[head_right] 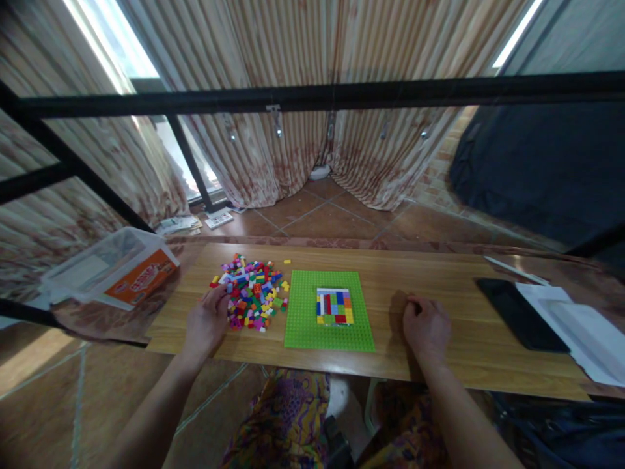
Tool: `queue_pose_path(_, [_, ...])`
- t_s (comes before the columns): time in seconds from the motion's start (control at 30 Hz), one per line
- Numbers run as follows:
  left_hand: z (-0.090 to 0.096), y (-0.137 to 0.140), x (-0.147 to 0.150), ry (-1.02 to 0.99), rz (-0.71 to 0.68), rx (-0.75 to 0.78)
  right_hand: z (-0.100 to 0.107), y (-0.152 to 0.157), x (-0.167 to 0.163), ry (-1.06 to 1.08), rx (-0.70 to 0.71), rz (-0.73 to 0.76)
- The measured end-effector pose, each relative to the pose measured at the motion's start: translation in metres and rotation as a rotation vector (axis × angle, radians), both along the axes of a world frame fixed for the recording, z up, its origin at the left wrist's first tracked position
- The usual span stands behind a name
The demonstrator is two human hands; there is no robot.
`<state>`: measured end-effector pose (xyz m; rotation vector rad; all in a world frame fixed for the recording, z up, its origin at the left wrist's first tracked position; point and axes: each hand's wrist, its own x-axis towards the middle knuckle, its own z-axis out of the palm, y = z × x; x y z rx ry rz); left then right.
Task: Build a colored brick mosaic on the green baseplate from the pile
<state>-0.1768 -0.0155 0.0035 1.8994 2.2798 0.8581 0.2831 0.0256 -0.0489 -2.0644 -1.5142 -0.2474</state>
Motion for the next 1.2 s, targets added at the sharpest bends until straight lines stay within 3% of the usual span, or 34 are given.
queue_pose_path(0.23, [0.0,0.008,0.003,-0.408,-0.002,0.064,0.002,-0.001,-0.002,-0.001,-0.02,-0.023])
queue_pose_path(0.33, [0.007,0.011,0.007,-0.818,0.064,0.085,0.002,-0.001,-0.002,0.012,-0.01,-0.015])
queue_pose_path(0.47, [0.026,0.01,0.015,-1.441,0.121,-0.067,0.001,-0.001,-0.002,0.018,-0.005,-0.004])
queue_pose_path(0.67, [0.05,0.007,0.031,-1.909,0.295,-0.119,0.001,0.0,-0.002,0.013,-0.009,-0.015])
queue_pose_path(0.87, [0.056,0.003,0.04,-1.983,0.299,-0.14,0.003,0.0,-0.003,0.042,-0.023,-0.029])
queue_pose_path(1.07, [0.057,-0.004,0.04,-1.816,0.077,-0.159,0.002,0.0,-0.002,0.028,-0.001,-0.01])
queue_pose_path(1.2, [0.051,-0.006,0.041,-1.714,0.055,-0.146,0.001,0.0,-0.002,0.021,0.001,-0.005])
